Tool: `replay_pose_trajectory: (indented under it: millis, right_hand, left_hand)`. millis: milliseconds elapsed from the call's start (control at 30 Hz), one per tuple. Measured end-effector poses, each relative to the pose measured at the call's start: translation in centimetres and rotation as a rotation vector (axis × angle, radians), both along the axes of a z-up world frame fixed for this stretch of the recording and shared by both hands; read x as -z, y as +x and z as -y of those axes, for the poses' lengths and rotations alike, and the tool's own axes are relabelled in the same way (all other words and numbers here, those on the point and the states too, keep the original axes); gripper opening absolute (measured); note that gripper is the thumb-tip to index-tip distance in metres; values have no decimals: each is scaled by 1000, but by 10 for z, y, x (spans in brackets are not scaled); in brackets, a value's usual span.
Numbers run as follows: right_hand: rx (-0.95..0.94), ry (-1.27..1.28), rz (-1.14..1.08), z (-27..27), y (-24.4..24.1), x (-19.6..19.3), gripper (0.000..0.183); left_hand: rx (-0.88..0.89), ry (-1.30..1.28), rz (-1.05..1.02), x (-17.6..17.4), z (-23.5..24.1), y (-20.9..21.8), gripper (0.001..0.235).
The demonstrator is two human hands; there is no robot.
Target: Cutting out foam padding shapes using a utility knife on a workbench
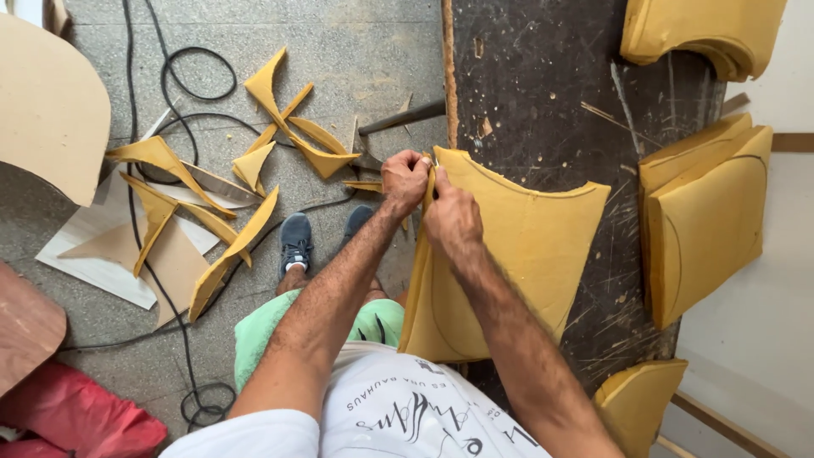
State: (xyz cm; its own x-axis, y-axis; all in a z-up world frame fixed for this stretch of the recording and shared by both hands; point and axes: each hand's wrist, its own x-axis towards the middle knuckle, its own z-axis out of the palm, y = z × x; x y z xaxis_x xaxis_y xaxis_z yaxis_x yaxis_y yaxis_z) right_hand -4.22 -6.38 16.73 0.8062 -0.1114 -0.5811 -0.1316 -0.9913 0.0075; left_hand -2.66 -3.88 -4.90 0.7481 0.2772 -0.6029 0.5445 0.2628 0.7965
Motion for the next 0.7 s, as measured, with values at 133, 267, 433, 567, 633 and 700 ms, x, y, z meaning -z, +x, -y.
replay_pose_trajectory:
  millis: [133,267,433,567,633,700]
  right_hand:
    - [54,39,-99,-18,-20,-56,61]
    - [59,5,-80,7,-6,-5,58]
    - [9,-1,-76,7,-27,-15,58]
    - [52,88,-118,-8,-31,-46,62]
    - [97,122,-141,-16,-27,-57,64]
    - [149,244,-54,-18,-32,-71,61]
  left_hand:
    - [-16,24,-3,-12,-4,1,14]
    - [-16,-18,18,-18,-3,-6,13]
    - [-105,-9,25,-11,-19,0,15]
    - [-211,12,101,-48,-62,10,24]
    - [-176,-2,74,-55,-82,15,21]
    - [85,-17,57,-58,-91,12,15]
